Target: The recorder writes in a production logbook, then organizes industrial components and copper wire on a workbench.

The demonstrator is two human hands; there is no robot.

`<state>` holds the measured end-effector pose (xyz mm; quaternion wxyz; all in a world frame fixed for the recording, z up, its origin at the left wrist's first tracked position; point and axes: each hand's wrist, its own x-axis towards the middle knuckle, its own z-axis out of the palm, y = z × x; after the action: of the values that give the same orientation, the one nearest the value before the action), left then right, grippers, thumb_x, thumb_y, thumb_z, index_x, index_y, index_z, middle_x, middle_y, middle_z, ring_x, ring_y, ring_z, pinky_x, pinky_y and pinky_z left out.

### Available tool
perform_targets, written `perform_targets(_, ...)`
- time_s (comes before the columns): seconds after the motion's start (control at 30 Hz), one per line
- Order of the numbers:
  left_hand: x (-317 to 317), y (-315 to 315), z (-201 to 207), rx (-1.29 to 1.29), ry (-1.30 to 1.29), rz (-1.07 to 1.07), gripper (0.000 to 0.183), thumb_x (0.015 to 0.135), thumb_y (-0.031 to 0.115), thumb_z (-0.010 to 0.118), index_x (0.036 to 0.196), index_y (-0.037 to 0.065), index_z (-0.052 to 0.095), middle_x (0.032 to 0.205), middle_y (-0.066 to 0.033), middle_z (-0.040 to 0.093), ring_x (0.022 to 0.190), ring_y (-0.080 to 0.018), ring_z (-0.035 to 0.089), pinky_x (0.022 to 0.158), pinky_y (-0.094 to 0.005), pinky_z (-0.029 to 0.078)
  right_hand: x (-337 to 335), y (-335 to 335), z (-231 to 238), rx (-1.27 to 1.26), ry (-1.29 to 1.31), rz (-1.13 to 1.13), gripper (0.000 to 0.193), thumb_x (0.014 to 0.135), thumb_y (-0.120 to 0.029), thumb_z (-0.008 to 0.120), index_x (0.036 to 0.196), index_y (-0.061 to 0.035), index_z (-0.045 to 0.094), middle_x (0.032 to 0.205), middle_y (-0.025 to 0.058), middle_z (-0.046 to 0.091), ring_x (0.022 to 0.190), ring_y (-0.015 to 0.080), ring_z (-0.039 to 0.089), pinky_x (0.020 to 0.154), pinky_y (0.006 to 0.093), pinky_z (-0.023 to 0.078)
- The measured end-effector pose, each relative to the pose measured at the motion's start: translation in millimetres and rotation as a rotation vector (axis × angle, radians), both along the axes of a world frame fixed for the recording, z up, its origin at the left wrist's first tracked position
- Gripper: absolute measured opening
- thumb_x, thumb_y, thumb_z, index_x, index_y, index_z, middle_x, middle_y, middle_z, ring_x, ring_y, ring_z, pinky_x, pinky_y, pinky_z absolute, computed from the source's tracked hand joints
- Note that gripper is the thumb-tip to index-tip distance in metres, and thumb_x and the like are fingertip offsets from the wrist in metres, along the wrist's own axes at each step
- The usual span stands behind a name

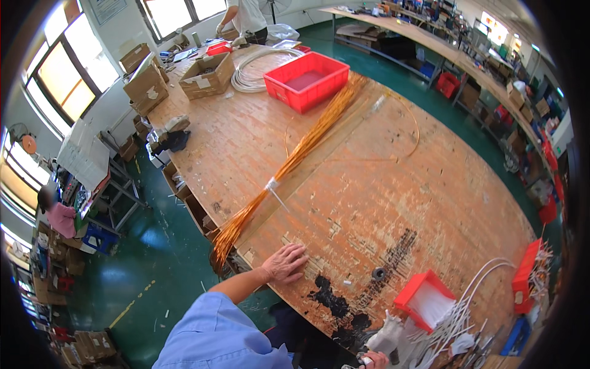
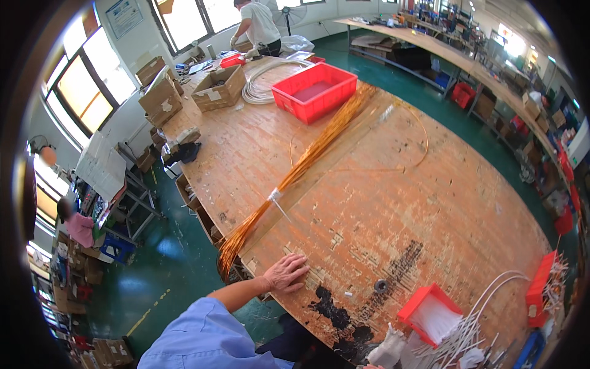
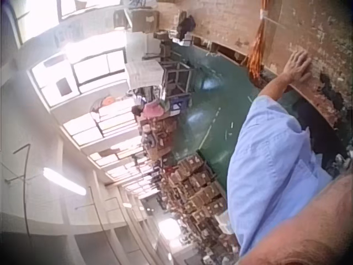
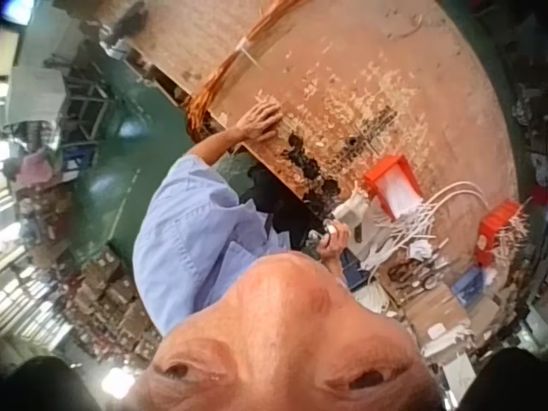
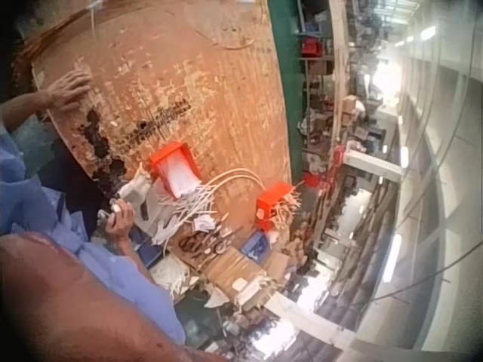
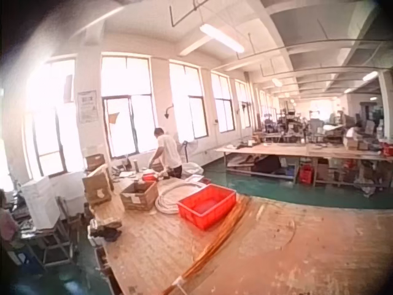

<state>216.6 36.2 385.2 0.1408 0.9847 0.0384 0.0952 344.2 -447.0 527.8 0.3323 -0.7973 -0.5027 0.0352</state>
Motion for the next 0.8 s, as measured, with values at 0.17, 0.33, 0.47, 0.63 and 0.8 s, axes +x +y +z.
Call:
perform_targets(0.17,-9.1,1.6,4.6,-0.043,-0.059,0.007,0.062,0.098,0.046,0.060,0.144,0.006,0.054,0.152,-0.0226,0.048,0.145,-0.0392,0.041,0.125,-0.0522,0.028,-17.6,2.6,6.5,-0.018,-0.020,-0.044,0.037,0.104,-0.025,0.046,0.109,0.0017,0.071,0.111,0.0227,0.068,0.102,0.0446,0.064,0.097,0.0565,0.049)
perform_targets(0.33,-21.5,-5.7,-13.0,-0.034,-0.132,0.043,0.063,0.098,0.045,0.060,0.145,0.005,0.053,0.151,-0.0218,0.049,0.145,-0.0383,0.042,0.124,-0.0524,0.027,-25.7,1.2,10.2,-0.120,-0.039,0.032,0.036,0.102,-0.024,0.048,0.118,0.0019,0.067,0.121,0.0253,0.064,0.113,0.0469,0.060,0.103,0.0561,0.046)
perform_targets(0.47,-44.8,-16.3,14.8,-0.112,0.064,0.105,0.055,0.096,0.034,0.063,0.141,0.003,0.054,0.149,-0.0214,0.052,0.143,-0.0384,0.044,0.122,-0.0522,0.030,-29.0,6.2,8.2,-0.334,-0.088,0.050,0.041,0.096,-0.019,0.050,0.130,0.0017,0.060,0.129,0.0265,0.060,0.119,0.0474,0.058,0.108,0.0578,0.043)
perform_targets(0.63,-169.8,-40.5,16.6,-0.382,-0.222,0.264,0.048,0.090,0.023,0.071,0.130,0.000,0.059,0.136,-0.0209,0.060,0.132,-0.0395,0.054,0.113,-0.0487,0.043,-37.1,27.2,-16.8,-0.468,-0.325,-0.204,0.023,0.075,-0.011,0.058,0.093,0.0021,0.064,0.095,0.0177,0.062,0.100,0.0413,0.060,0.097,0.0519,0.044)
perform_targets(0.8,-450.0,-57.3,-35.4,-0.647,0.442,1.000,0.032,0.088,0.029,0.064,0.105,0.003,0.071,0.115,-0.0241,0.068,0.112,-0.0433,0.065,0.096,-0.0516,0.055,-44.9,27.5,-18.7,-0.631,-0.454,-0.082,0.035,0.078,-0.016,0.061,0.111,-0.0054,0.065,0.111,0.0170,0.060,0.105,0.0425,0.058,0.097,0.0548,0.043)
